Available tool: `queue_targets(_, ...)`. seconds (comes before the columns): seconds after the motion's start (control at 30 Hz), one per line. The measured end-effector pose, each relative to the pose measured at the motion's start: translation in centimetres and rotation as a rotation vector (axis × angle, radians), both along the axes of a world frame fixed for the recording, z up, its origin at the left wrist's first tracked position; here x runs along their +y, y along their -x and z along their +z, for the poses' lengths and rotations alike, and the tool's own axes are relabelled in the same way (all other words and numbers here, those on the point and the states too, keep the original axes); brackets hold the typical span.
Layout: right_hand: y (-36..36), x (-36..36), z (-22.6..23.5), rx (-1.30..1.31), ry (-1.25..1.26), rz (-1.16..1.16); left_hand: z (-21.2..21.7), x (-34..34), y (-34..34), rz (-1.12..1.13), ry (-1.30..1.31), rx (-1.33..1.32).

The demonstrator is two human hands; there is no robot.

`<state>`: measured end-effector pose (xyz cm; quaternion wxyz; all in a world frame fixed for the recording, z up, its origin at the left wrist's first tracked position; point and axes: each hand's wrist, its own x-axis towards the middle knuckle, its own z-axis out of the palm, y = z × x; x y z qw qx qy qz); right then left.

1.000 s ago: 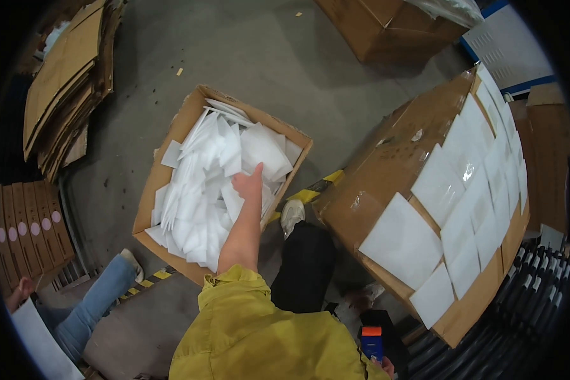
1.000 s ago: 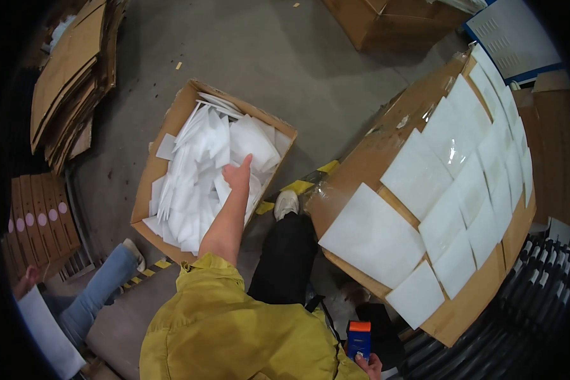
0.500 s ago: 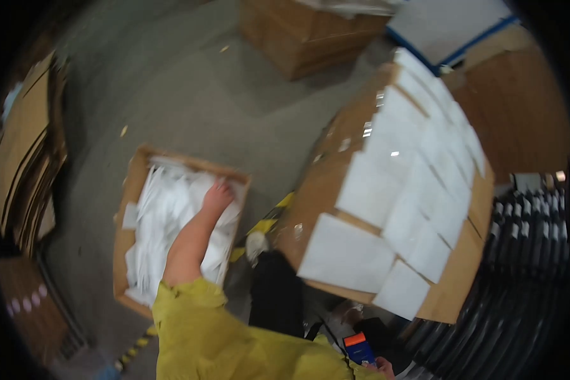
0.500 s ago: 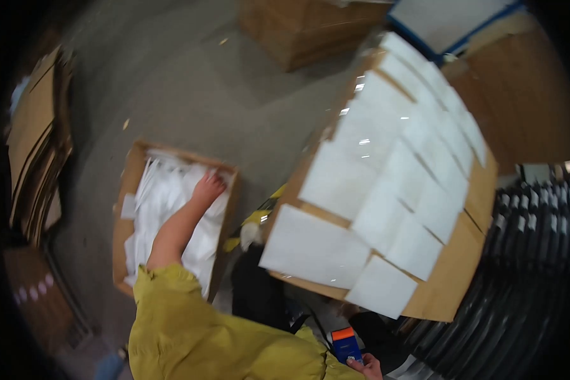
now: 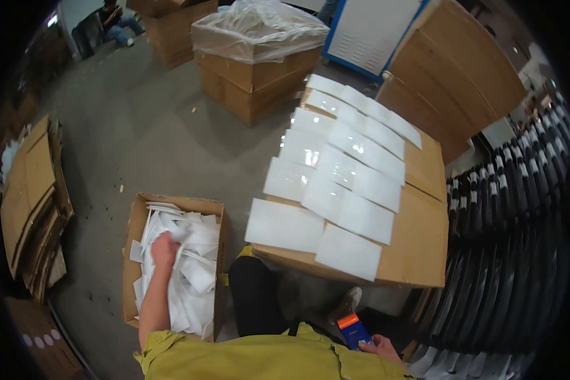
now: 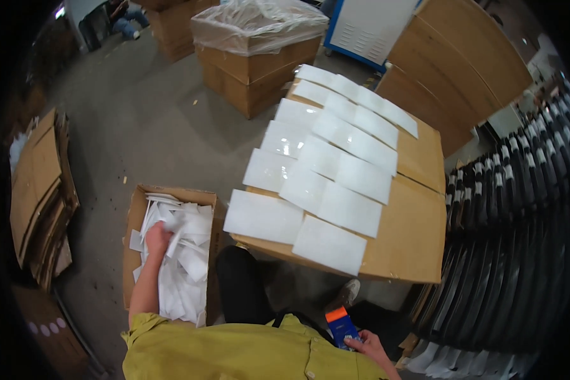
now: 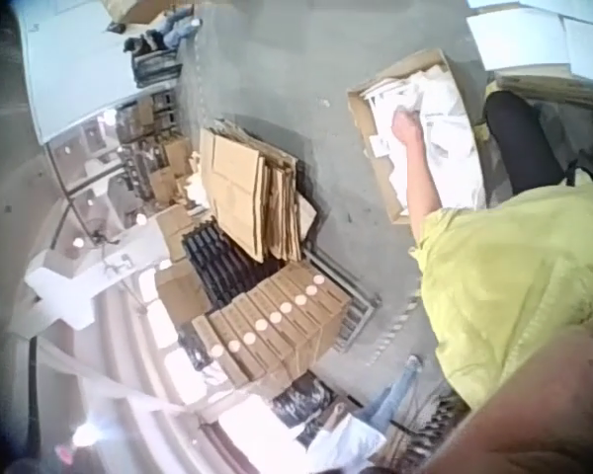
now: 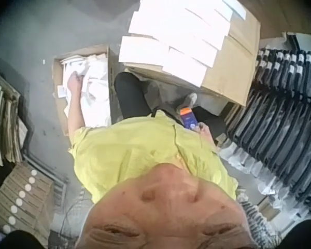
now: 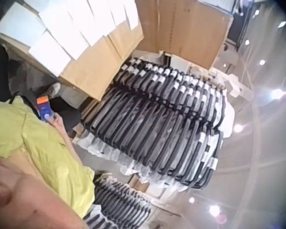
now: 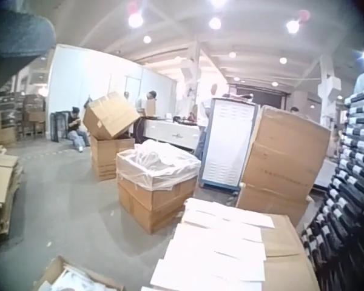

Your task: Applying adhesive tape to foam pads and stacking them on a cardboard box.

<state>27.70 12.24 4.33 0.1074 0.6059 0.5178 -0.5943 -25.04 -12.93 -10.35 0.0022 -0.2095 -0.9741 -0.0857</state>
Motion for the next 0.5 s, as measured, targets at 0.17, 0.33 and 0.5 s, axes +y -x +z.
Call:
queue_targets(0.17, -2.2, 0.9, -1.6, 0.147, -0.043, 0.061, 20.2, 1.4, -2.7, -0.058, -0.887, -0.336)
queue_targets(0.33, -6.1, -0.3, -1.3, 0.346, -0.075, -0.208, 31.7, 20.5, -16.3, -0.638, -0.956, -0.800)
queue_targets(0.5, -8.1, -1.7, -0.8, 0.490, -0.184, -0.337, 27.1, 36.9, -29.4, -0.790, -0.773, -1.130)
